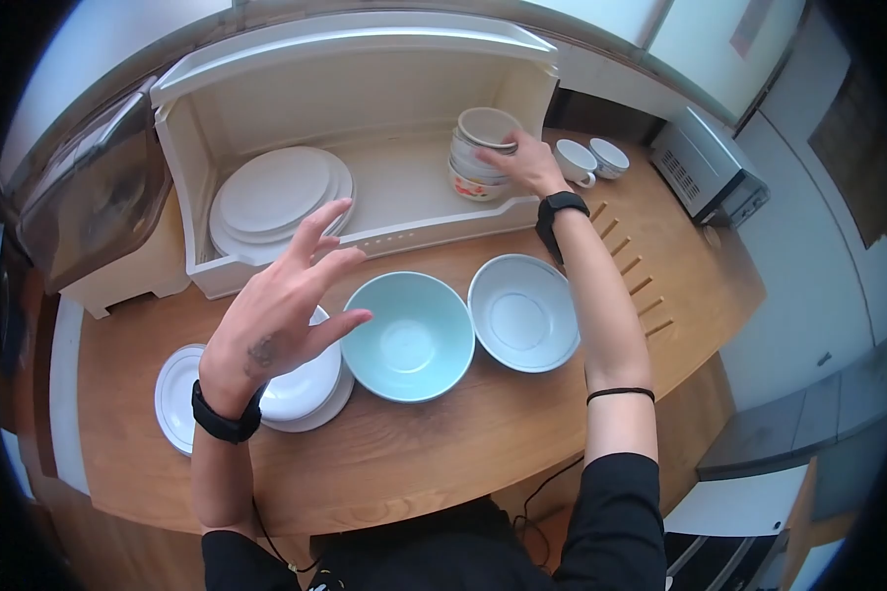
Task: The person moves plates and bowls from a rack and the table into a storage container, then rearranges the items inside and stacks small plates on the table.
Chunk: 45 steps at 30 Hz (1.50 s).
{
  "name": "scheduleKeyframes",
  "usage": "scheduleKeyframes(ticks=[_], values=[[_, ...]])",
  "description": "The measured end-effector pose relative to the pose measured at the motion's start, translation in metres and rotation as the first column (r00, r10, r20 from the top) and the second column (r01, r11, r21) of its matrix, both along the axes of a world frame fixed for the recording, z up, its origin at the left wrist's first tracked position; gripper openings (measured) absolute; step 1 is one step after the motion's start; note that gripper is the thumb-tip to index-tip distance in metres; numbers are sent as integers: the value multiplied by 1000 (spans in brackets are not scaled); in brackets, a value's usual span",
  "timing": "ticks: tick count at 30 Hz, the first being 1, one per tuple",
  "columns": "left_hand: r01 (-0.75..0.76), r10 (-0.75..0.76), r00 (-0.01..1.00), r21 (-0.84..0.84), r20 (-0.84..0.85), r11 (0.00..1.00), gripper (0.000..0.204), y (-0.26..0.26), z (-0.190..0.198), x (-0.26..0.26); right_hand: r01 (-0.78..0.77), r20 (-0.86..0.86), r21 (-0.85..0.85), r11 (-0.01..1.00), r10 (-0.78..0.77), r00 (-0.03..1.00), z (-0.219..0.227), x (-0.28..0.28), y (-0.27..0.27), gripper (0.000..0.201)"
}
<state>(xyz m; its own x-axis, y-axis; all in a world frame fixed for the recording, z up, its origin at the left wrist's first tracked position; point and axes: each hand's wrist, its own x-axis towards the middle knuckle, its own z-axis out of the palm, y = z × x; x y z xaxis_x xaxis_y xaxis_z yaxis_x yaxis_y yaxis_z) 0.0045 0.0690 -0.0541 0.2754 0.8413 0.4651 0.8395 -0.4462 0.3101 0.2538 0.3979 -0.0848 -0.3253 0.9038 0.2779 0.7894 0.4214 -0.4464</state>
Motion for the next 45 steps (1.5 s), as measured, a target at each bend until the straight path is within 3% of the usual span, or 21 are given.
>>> scheduleKeyframes(ticks=[4,6,16,19,24,31,33,34,36,37,39,43,45], values=[[-1,1,1000,-38,-7,999,43,0,0,1,-9,-76,-37,999,6,997,-1,1,1,75],[0,0,1000,-44,-19,999,43,1,-2,3,-101,-313,-199,975,35,949,-7,6,16,65],[-36,30,997,-81,-74,996,41,4,1,11,-62,-451,-246,967,-57,891,1,6,8,55],[-44,38,996,-72,-82,996,41,4,1,11,-49,-432,-268,962,-75,899,12,4,-3,47],[-45,41,999,-108,-33,993,42,5,-1,14,-50,-262,-118,992,18,965,13,3,-1,57],[-55,51,998,-111,-42,992,42,5,-3,10,-104,-189,-68,992,90,978,5,12,33,65],[-51,47,998,-108,-38,993,42,5,-4,10,93,-298,-43,995,-102,949,8,8,46,64],[-50,46,998,-106,-40,993,42,5,-4,10,93,-295,-43,995,-102,950,17,8,39,64],[-47,44,998,-108,-34,993,42,4,-4,11,147,-216,-199,969,-189,958,45,6,17,58],[-47,44,999,-111,-29,993,43,3,-3,11,144,-213,-198,970,-186,959,45,5,18,58],[-47,45,999,-111,-19,993,43,3,-2,11,193,-10,-264,945,-203,979,46,3,22,47],[-32,32,999,-101,3,994,42,3,-3,8,196,-58,-238,951,-215,975,37,-8,29,34],[-35,35,999,-92,-2,995,42,3,-2,6,208,-1,-254,945,-215,977,34,-11,30,27]])
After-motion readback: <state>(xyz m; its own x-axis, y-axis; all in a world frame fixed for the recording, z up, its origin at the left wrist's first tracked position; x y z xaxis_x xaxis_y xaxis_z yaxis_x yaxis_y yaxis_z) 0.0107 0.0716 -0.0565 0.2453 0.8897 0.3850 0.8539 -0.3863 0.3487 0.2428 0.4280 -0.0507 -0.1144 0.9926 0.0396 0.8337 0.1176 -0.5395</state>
